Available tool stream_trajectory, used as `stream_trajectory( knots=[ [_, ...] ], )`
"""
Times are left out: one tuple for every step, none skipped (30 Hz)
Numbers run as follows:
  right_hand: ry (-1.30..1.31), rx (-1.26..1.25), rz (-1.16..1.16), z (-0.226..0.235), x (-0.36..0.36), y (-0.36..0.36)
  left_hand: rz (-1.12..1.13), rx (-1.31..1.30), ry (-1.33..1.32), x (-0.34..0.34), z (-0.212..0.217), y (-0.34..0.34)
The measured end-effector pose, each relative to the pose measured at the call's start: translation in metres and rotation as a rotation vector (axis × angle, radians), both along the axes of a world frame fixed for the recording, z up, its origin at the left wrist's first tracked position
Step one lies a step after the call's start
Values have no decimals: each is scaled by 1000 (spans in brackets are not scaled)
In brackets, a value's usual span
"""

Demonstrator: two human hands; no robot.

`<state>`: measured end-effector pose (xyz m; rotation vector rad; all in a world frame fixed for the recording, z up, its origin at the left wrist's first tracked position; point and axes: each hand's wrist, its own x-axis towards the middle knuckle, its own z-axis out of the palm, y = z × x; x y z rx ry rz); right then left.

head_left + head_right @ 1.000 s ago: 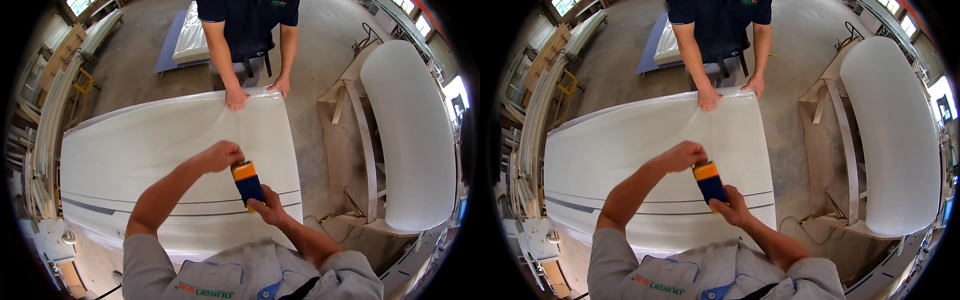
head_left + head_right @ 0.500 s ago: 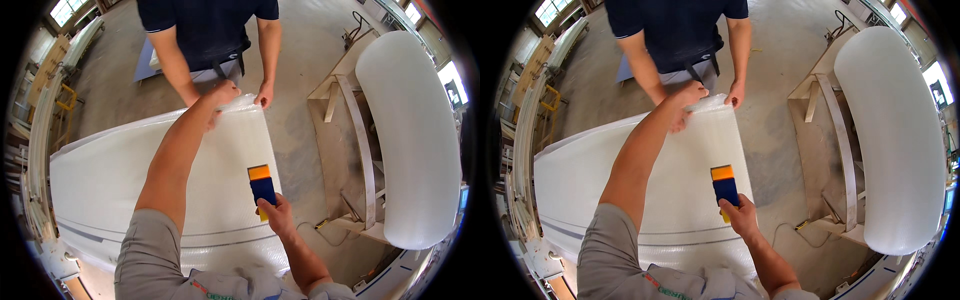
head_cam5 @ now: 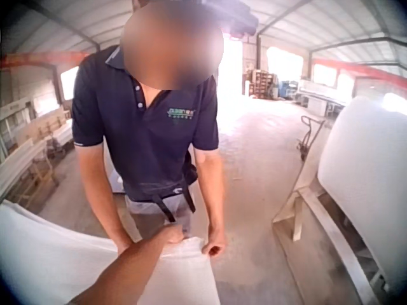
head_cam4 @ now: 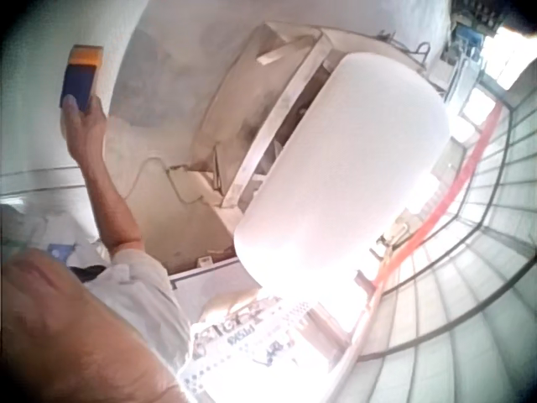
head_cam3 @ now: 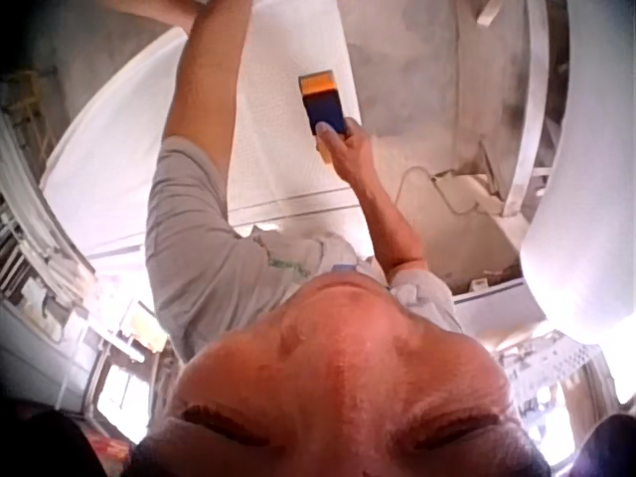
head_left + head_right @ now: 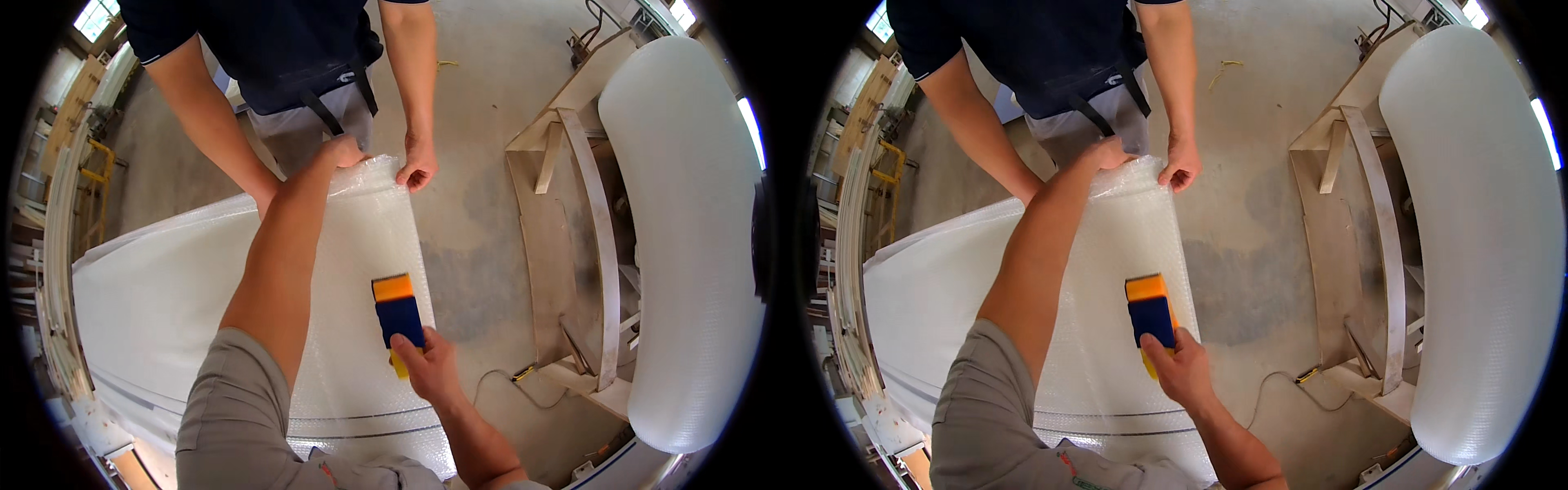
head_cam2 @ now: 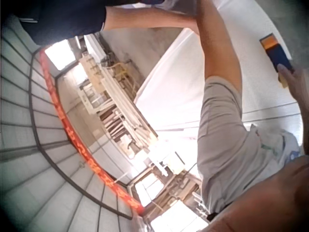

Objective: The person wraps a large white furniture panel with bubble wrap and secures it with tape. They use a utility knife to cut the bubble wrap and a tape dispenser to apply tape along the edges. The person then lifts the wrapped panel with a coworker and places it on a rack.

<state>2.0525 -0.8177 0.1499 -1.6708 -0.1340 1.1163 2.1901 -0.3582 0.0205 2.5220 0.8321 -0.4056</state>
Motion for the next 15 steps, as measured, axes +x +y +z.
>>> stream_trajectory(
  knots=[
    [14,-19,1,-5,-7,-12,-14,9,-34,3,4,-5],
    [27,-36,5,-7,-14,-25,-26,19,-68,4,12,-11],
    [40,-34,13,-7,-25,-41,27,-86,-67,4,19,-20],
    [91,-56,9,-5,-36,-61,81,-191,-65,4,24,-33],
    [143,-77,8,-2,-47,-81,139,-294,-62,2,32,-46],
    [193,-99,4,2,-58,-100,117,-142,-72,-1,39,-65],
    [211,-138,6,9,-70,-117,95,10,-80,-7,44,-87],
    [226,-179,0,20,-83,-134,65,158,-92,-10,53,-107],
    [237,-214,1,27,-91,-146,3,106,16,-14,65,-116],
    [237,-260,6,28,-99,-158,-19,228,-70,-23,66,-131],
    [232,-298,16,22,-104,-165,-37,359,-159,-40,65,-147],
    [233,-336,21,18,-110,-171,-60,489,-244,-58,61,-167],
    [208,-316,41,16,-106,-166,-88,546,-248,-79,46,-185],
    [242,-325,40,23,-98,-153,-120,608,-264,-94,40,-206],
    [266,-259,2,23,-97,-150,-155,507,-266,-117,33,-234]
  ],
)
